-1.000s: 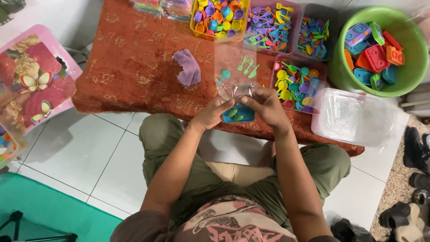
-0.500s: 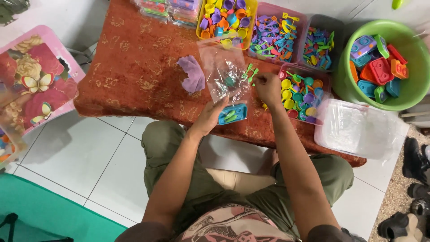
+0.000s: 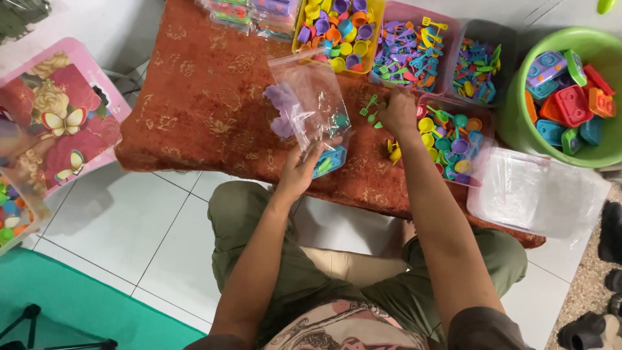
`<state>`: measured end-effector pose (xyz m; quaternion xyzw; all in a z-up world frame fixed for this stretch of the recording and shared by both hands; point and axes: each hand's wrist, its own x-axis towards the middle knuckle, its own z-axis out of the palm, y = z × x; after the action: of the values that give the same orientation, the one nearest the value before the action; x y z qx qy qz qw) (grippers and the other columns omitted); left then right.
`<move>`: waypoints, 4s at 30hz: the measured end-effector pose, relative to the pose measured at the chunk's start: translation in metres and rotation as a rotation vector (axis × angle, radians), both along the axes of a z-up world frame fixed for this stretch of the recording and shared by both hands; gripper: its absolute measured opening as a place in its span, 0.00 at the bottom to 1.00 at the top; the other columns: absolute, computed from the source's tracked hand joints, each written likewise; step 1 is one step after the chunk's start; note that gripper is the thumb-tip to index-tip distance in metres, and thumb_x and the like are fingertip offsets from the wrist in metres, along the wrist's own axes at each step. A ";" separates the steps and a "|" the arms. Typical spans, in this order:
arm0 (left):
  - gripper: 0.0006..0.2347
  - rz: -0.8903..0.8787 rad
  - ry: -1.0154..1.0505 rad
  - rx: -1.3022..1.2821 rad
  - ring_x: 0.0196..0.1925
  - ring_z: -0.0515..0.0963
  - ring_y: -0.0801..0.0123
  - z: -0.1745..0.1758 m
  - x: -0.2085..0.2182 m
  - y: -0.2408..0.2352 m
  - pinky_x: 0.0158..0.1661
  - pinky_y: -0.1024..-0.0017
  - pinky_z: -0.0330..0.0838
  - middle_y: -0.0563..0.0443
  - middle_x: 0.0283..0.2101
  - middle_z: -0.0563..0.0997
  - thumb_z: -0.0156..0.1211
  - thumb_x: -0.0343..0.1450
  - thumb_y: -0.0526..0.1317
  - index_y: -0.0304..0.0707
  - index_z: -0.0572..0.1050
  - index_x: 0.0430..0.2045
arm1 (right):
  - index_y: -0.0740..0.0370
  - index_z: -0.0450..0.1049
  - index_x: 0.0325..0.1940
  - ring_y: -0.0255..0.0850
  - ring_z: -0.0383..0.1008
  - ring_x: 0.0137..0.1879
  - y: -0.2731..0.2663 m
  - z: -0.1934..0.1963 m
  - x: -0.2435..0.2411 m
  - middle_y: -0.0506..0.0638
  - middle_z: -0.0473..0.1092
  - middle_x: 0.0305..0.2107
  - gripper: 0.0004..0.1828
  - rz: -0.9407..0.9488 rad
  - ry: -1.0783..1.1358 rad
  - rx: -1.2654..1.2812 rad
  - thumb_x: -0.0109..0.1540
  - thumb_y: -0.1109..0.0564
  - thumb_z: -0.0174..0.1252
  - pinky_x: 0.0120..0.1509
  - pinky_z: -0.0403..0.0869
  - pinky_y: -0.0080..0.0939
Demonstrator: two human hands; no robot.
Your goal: The person sits on the floor and packs colorful plastic toy kitchen utensils, including spoons, forks, and a toy radio, into clear plastic bags. They arrange the items inside the bags and place the filled packages onto a stack on the table.
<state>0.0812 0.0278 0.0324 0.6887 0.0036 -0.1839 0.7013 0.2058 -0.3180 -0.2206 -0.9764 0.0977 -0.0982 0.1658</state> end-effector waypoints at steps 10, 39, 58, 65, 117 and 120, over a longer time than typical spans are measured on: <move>0.17 0.078 -0.033 0.025 0.59 0.78 0.62 -0.045 0.011 -0.014 0.63 0.57 0.66 0.46 0.49 0.84 0.60 0.74 0.54 0.43 0.81 0.48 | 0.56 0.83 0.33 0.62 0.74 0.49 0.083 0.078 -0.098 0.57 0.79 0.31 0.09 0.189 0.359 -0.725 0.55 0.55 0.57 0.66 0.55 0.74; 0.11 -0.321 -0.049 -0.439 0.49 0.79 0.71 -0.018 -0.047 -0.014 0.55 0.66 0.75 0.45 0.46 0.83 0.69 0.71 0.39 0.30 0.79 0.40 | 0.72 0.69 0.36 0.34 0.74 0.40 0.128 0.220 -0.208 0.51 0.63 0.35 0.11 0.239 -0.390 1.241 0.61 0.75 0.65 0.39 0.78 0.35; 0.10 -0.278 -0.160 -0.535 0.52 0.79 0.60 0.023 -0.030 -0.034 0.50 0.60 0.80 0.32 0.49 0.83 0.57 0.76 0.33 0.24 0.78 0.48 | 0.78 0.73 0.45 0.41 0.72 0.46 0.081 0.297 -0.228 0.62 0.67 0.41 0.08 0.243 -0.678 0.959 0.64 0.77 0.63 0.48 0.73 0.37; 0.10 -0.299 -0.162 -0.488 0.51 0.79 0.73 0.050 -0.046 -0.039 0.54 0.67 0.78 0.40 0.47 0.85 0.60 0.75 0.33 0.30 0.80 0.50 | 0.73 0.78 0.42 0.45 0.77 0.41 0.101 0.376 -0.206 0.61 0.75 0.38 0.12 0.544 -0.427 0.704 0.58 0.78 0.67 0.46 0.76 0.42; 0.11 -0.344 -0.140 -0.569 0.49 0.80 0.70 0.059 -0.045 -0.033 0.53 0.64 0.77 0.39 0.47 0.84 0.58 0.77 0.34 0.28 0.78 0.52 | 0.66 0.81 0.45 0.58 0.80 0.46 0.107 0.408 -0.165 0.61 0.78 0.35 0.11 0.712 0.037 0.361 0.60 0.72 0.62 0.52 0.76 0.57; 0.11 -0.346 -0.158 -0.552 0.50 0.77 0.70 0.064 -0.047 -0.033 0.53 0.63 0.77 0.38 0.48 0.83 0.58 0.76 0.34 0.27 0.78 0.52 | 0.67 0.81 0.45 0.57 0.80 0.45 0.104 0.403 -0.165 0.60 0.78 0.35 0.10 0.693 -0.020 0.362 0.61 0.71 0.64 0.50 0.77 0.56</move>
<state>0.0347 -0.0052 0.0959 0.4752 -0.2178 -0.2401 0.8180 0.0408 -0.2142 0.1821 -0.9055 -0.2239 -0.0270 0.3595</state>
